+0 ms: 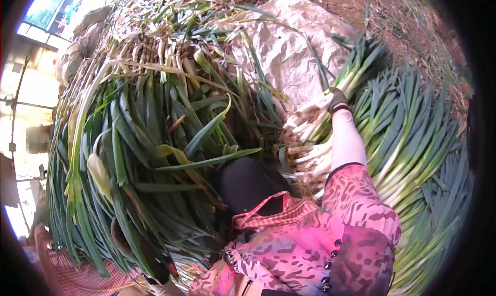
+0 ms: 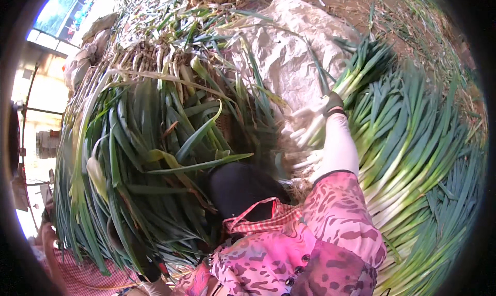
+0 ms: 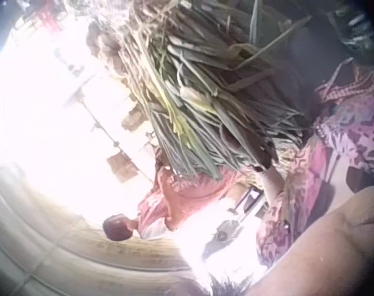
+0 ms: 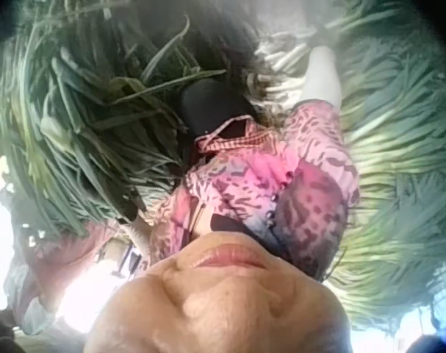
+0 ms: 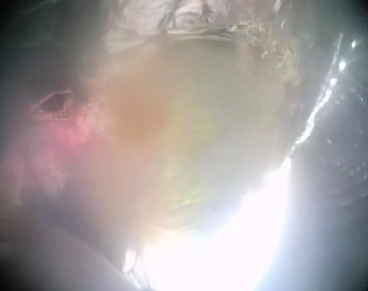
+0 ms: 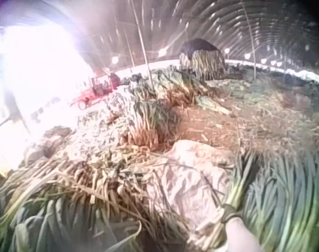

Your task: The person pulls leeks from a pile, peels away the outer layers by hand, and trims the roots and green tops. The cleaned leeks are then placed into a separate pile on the ground.

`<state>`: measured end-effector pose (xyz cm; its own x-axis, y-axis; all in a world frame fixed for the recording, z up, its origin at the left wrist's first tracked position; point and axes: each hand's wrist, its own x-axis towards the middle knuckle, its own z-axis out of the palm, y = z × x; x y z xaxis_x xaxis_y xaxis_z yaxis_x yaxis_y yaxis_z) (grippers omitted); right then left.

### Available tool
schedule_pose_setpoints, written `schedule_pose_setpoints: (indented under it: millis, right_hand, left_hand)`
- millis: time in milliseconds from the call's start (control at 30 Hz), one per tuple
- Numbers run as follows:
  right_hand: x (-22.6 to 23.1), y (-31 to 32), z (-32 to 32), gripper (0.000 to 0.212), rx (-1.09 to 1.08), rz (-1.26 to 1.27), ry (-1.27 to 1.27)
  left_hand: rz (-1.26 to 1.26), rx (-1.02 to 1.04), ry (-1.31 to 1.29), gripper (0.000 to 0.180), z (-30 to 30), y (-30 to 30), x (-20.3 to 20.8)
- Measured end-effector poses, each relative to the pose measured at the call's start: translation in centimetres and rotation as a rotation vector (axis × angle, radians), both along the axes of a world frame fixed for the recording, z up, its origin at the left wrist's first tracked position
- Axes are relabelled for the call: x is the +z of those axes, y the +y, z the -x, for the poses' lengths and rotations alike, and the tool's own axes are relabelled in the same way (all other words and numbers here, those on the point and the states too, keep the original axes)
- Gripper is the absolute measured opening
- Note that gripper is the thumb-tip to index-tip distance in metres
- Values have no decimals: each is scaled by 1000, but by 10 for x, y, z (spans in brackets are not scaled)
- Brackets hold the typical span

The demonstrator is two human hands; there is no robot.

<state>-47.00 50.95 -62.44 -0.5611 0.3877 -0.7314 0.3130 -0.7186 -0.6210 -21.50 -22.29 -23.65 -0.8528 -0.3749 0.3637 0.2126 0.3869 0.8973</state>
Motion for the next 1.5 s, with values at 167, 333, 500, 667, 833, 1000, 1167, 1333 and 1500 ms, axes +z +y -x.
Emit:
schedule_pose_setpoints:
  millis: [167, 333, 500, 667, 833, 1000, 1167, 1333, 1500]
  right_hand:
    - [-51, -86, 53, 52, -241, -204, -202]
    - [-97, -132, 61, 61, -210, -158, -433]
    - [-124, -154, 57, 72, 143, -515, -398]
    - [-117, -205, 12, 62, 514, -1231, -380]
    - [-140, -354, -56, 60, 1135, -1604, -341]
    - [-57, -446, -58, 58, 1575, -1768, 50]
    - [-35, -364, 29, 66, 1112, -1487, 210]
    - [-70, -342, 62, 76, 1113, -1128, -366]
    - [-109, -419, -5, 70, 976, -1309, -324]
  left_hand:
    - [1385, 431, -323, 33, -22, -5, 4]
    - [2200, 409, -134, 61, -22, -17, 1]
    - [2012, 455, -219, 56, 45, -58, 82]
    - [1478, 499, -451, 51, 113, -256, 162]
    - [897, 469, -959, 47, 201, -411, 259]
    - [530, 370, -1362, 39, 232, -457, 277]
    - [261, 722, -1104, 17, 190, -472, 248]
    - [455, 642, -753, 17, 114, -446, 267]
    - [889, 680, -541, 21, 26, -375, 184]
